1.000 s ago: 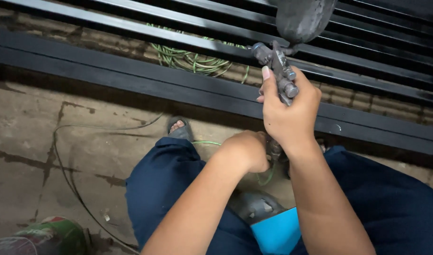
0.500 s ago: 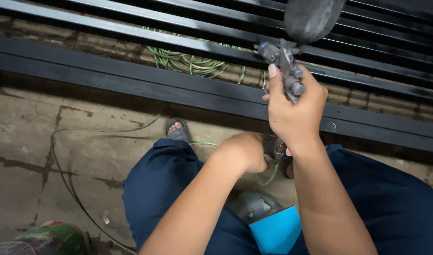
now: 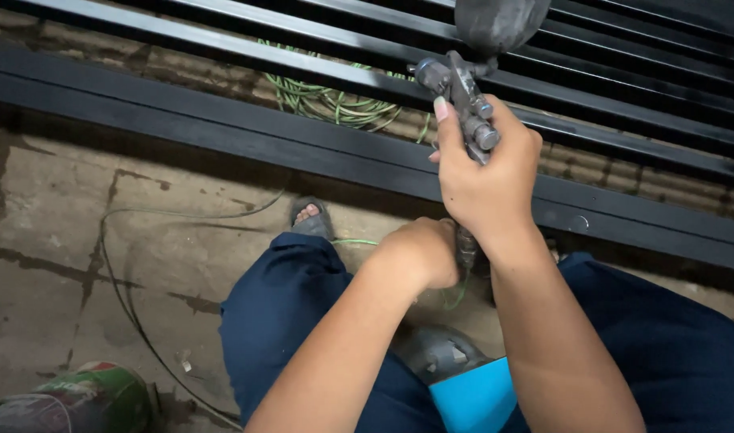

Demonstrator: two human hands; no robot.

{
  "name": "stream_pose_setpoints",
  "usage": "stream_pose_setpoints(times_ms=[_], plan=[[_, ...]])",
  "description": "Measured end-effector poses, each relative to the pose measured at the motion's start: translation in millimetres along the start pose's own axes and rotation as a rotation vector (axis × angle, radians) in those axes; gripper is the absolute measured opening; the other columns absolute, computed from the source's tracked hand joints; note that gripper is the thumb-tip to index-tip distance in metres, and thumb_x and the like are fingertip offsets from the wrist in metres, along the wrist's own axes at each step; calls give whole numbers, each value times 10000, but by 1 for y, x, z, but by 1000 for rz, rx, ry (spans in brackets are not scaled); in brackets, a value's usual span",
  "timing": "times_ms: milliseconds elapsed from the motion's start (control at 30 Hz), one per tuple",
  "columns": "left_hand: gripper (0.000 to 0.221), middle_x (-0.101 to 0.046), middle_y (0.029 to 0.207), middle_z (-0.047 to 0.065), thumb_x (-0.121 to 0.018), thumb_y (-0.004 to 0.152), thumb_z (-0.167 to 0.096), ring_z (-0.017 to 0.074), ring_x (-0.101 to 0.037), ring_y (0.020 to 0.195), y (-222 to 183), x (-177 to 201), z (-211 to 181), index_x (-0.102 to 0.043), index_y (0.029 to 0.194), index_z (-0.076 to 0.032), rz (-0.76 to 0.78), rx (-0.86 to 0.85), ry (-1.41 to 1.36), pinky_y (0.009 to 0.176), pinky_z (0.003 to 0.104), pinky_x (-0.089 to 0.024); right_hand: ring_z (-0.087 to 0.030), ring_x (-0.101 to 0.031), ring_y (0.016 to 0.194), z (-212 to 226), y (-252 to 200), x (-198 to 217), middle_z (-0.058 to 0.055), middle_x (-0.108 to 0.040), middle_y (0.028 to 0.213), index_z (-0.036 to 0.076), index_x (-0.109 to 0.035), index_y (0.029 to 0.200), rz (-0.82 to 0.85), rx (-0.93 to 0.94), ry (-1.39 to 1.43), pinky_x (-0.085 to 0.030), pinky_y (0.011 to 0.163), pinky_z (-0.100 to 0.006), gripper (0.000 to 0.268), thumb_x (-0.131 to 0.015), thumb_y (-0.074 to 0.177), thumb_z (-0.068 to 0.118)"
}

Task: Spray painting a set of parallel metal bars using a pneumatic spray gun

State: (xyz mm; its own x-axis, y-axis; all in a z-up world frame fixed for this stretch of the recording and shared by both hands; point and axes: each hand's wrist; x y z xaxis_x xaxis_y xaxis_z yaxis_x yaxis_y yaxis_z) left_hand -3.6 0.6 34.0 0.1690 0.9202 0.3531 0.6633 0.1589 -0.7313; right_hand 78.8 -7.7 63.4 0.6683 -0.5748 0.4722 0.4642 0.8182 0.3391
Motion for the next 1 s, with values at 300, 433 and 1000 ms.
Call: stream_pose_setpoints(times_ms=[300,433,1000], plan=[[667,-714,1160,314,-582,869,-73,456,-735,1034,-1,4,0,-443,1490,128,-1,20,49,749,550,-633,-245,-740,644,3,5,-8,-158,-680,617,-10,-687,848,62,14,7,-573,529,-359,259,-614,1085,66],[682,-712,1151,319,-583,866,-74,459,-738,1017,-13,9,-1,-428,1500,125,-10,22,29,735,556,-635,-230,-750,654,5,6,-11,-155,-684,618,1,-678,839,62,9,14,-580,538,-335,262,-616,1084,69],[474,-672,1235,138,-549,889,-168,351,-698,1044,-14,14,-8,-547,1358,-104,60,88,11,787,446,-602,-129,-674,580,-3,10,-3,-26,-666,725,54,-662,921,85,-252,128,-603,586,-244,217,-656,1052,227]])
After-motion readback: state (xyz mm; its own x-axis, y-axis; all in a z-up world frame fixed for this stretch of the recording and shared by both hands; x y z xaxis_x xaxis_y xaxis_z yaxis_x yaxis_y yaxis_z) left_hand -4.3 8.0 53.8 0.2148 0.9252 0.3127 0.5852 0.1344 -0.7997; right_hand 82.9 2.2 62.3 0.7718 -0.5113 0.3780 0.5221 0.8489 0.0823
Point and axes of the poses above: each hand's wrist, its own y-axis towards the middle knuckle, its own x-axis out of the back of the hand, z = x × y
